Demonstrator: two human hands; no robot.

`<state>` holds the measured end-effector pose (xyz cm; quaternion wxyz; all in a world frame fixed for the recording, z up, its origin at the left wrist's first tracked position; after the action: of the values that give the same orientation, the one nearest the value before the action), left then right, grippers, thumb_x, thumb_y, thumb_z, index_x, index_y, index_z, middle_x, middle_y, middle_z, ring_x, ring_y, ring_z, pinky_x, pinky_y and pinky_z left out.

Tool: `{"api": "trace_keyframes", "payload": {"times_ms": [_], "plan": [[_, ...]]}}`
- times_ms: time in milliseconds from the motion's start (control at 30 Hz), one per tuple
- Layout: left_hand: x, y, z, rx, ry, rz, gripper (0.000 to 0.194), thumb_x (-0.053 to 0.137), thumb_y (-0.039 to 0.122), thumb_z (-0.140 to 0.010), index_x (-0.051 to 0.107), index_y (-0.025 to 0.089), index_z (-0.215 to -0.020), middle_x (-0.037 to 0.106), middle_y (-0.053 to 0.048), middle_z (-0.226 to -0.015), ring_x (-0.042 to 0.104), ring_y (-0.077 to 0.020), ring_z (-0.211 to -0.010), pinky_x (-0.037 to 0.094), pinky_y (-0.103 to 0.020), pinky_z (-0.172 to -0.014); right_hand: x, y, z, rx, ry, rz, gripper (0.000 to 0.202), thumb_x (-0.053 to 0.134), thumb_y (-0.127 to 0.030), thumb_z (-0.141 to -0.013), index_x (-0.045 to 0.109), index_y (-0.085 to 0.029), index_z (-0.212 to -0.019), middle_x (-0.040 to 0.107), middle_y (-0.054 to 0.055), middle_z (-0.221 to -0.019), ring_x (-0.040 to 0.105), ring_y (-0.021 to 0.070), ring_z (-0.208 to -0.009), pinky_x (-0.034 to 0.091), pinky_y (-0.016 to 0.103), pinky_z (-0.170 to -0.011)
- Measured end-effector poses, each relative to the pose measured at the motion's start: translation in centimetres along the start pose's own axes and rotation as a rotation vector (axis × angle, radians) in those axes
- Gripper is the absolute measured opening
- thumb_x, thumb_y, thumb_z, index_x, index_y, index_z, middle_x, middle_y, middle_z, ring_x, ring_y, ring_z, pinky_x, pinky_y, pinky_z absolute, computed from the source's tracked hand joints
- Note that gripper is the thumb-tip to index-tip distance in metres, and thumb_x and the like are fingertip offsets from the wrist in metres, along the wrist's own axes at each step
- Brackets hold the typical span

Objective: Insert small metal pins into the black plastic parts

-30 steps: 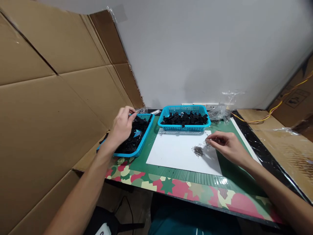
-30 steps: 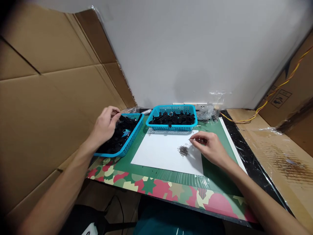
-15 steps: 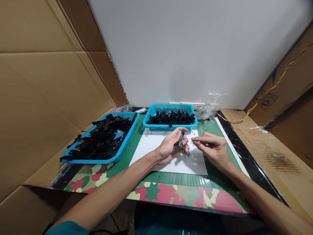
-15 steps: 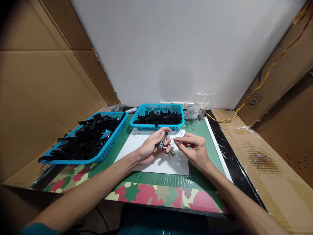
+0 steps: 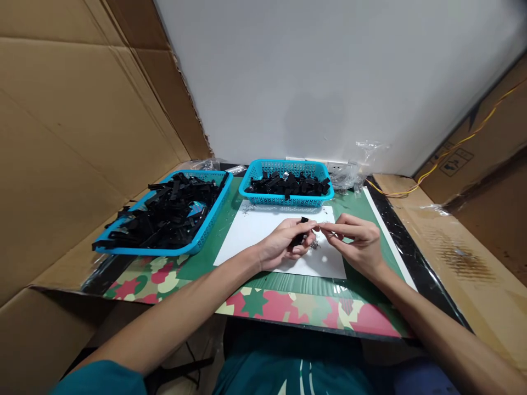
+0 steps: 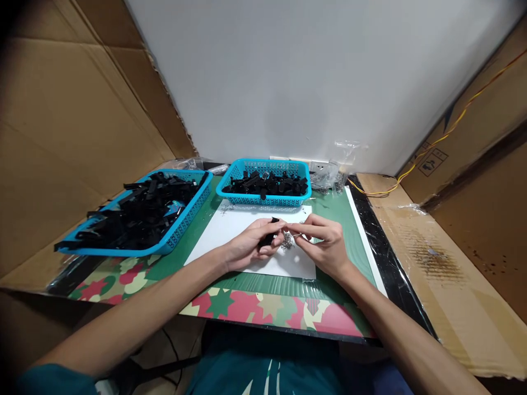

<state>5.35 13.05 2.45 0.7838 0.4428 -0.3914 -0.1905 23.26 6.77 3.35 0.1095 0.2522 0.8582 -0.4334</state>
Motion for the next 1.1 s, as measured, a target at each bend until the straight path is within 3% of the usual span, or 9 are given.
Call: {"api": "trace_keyframes", "payload": {"times_ms": [200, 333, 467, 667, 833, 900, 1000, 1100], "plan": [[0.3, 0.1, 0.2, 0.018, -0.068, 0.029, 0.033, 0.077, 0.045, -0.093, 0.060, 0.017, -0.095, 0.050, 0.005, -0.077, 0.037, -0.0005, -0.045, 0.019, -0.013, -0.039, 0.2, 0.2, 0.1, -0.077, -0.016, 0.021, 0.023, 0.070, -0.028, -0.093, 0.088, -0.026, -0.106, 0.063, 0.002, -0.067, 0.054, 0.0143, -0.056, 0.046, 0.028, -0.056], [0.2, -0.1, 0.1, 0.041, -0.062, -0.032, 0.038, 0.078, 0.049, -0.091, 0.058, 0.016, -0.089, 0.051, 0.004, -0.079, 0.038, -0.0004, -0.045, 0.019, -0.015, -0.038, 0.3, 0.1, 0.2, -0.067, 0.006, 0.084, 0.022, 0.069, -0.028, -0.094, 0.088, -0.026, -0.104, 0.064, 0.002, -0.067, 0.053, 0.0141, -0.056, 0.046, 0.028, -0.056], [0.1, -0.4, -0.2, 0.144, -0.055, -0.129, 0.043, 0.076, 0.054, -0.091, 0.057, 0.015, -0.086, 0.053, 0.003, -0.078, 0.039, -0.0005, -0.045, 0.022, -0.016, -0.039, 0.3, -0.3, 0.1, -0.056, -0.031, 0.106, 0.022, 0.066, -0.025, -0.095, 0.087, -0.024, -0.102, 0.064, 0.002, -0.067, 0.055, 0.0147, -0.058, 0.045, 0.028, -0.057], [0.0, -0.5, -0.5, 0.301, 0.060, -0.228, 0.047, 0.078, 0.057, -0.088, 0.057, 0.016, -0.088, 0.055, 0.005, -0.074, 0.042, -0.0021, -0.045, 0.029, -0.016, -0.040, 0.3, -0.8, -0.4, 0.038, -0.054, 0.010, 0.018, 0.066, -0.025, -0.095, 0.083, -0.019, -0.091, 0.065, 0.002, -0.067, 0.051, 0.0124, -0.056, 0.039, 0.026, -0.052], [-0.3, -0.8, -0.5, 0.306, 0.097, -0.283, 0.042, 0.076, 0.055, -0.091, 0.061, 0.016, -0.095, 0.053, 0.006, -0.068, 0.040, -0.0034, -0.046, 0.028, -0.017, -0.041, 0.6, -0.1, -0.5, 0.160, -0.076, -0.103, 0.012, 0.073, -0.025, -0.088, 0.081, -0.017, -0.084, 0.068, 0.002, -0.067, 0.050, 0.0111, -0.054, 0.036, 0.025, -0.050], [-0.5, -0.7, -0.6, 0.335, 0.101, -0.266, 0.038, 0.077, 0.049, -0.091, 0.066, 0.014, -0.104, 0.056, 0.004, -0.070, 0.046, -0.0048, -0.051, 0.035, -0.018, -0.047, 0.4, 0.2, -0.5, 0.189, -0.044, -0.138, 0.011, 0.075, -0.026, -0.086, 0.081, -0.017, -0.083, 0.069, 0.002, -0.067, 0.049, 0.0113, -0.054, 0.036, 0.026, -0.049], [-0.9, -0.4, -0.7, 0.374, 0.074, -0.217, 0.050, 0.086, 0.036, -0.083, 0.068, 0.013, -0.124, 0.068, -0.005, -0.095, 0.063, -0.0107, -0.074, 0.050, -0.023, -0.067, -0.3, 0.5, -0.5, 0.192, 0.046, -0.137, 0.011, 0.078, -0.027, -0.084, 0.081, -0.017, -0.080, 0.068, 0.002, -0.066, 0.046, 0.0111, -0.054, 0.035, 0.026, -0.049], [-0.9, -0.1, -0.7, 0.383, 0.042, -0.232, 0.046, 0.084, 0.040, -0.087, 0.069, 0.011, -0.120, 0.071, -0.012, -0.109, 0.071, -0.0188, -0.094, 0.055, -0.030, -0.081, -1.1, 0.8, -0.6, 0.187, 0.118, -0.132, 0.012, 0.079, -0.028, -0.084, 0.081, -0.017, -0.079, 0.067, 0.002, -0.065, 0.046, 0.0114, -0.055, 0.034, 0.027, -0.050]]}}
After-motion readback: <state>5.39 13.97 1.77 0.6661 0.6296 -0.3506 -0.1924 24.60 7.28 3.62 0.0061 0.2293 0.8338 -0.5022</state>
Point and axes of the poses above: each hand's wrist, its own z-axis away from the middle knuckle, its own x-axis out of the palm, y = z × x, the point moved 3 cm from there along -z, towards the middle knuckle
